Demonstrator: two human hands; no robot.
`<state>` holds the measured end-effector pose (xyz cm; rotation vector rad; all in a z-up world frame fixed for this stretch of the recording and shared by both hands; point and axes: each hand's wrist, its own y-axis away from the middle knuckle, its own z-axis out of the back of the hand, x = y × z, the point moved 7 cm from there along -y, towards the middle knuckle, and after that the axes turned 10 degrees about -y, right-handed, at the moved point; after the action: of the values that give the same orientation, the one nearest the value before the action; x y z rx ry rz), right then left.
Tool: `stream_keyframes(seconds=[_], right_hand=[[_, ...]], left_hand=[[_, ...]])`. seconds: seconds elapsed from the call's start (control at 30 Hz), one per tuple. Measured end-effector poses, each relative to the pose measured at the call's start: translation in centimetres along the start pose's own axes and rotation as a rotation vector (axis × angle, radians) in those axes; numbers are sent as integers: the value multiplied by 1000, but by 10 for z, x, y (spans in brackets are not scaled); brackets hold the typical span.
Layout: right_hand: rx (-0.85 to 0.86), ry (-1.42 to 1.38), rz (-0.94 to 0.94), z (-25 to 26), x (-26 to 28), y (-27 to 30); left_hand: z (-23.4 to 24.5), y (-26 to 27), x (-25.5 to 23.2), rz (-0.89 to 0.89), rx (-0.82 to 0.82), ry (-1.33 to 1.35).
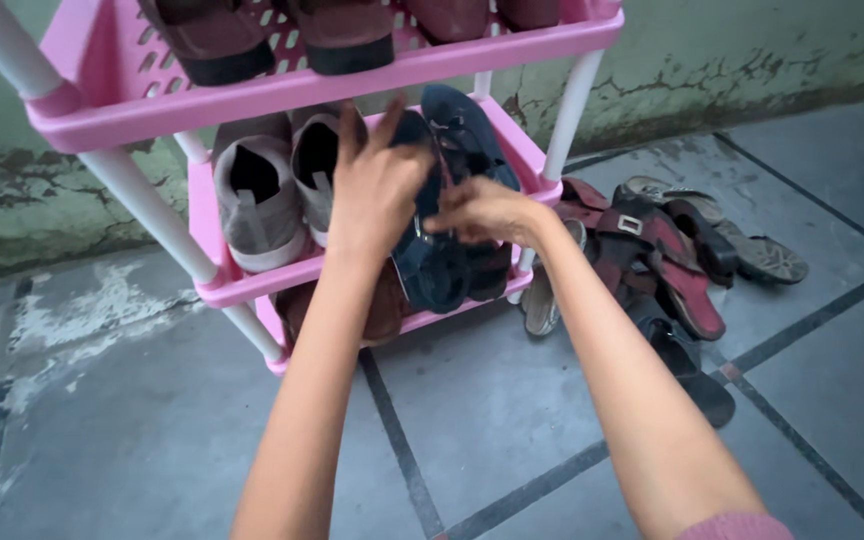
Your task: The person picks up various shoes and sandals from the floor and places them onto a pink three-tier shoe rack. They handle sneakers, sandals, and flip-flops one at a time, arranging them on the middle and lower shelves.
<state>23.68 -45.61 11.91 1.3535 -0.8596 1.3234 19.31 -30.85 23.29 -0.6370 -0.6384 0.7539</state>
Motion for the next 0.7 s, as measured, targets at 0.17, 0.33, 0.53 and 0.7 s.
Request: stream_keyframes(seconds=[0.17, 0.33, 0.53, 0.7], right_hand=[[-247, 54, 450, 24, 37, -19], [-302, 14, 545, 29, 38, -61], [-414, -16, 703, 18, 25, -88], [-349, -112, 714, 10, 23, -98]], left_hand=[[10, 4, 17, 119, -234, 50], [-6, 17, 35, 364, 64, 224], [-44, 50, 21, 340, 161, 272], [-57, 61, 20, 319, 124, 302]])
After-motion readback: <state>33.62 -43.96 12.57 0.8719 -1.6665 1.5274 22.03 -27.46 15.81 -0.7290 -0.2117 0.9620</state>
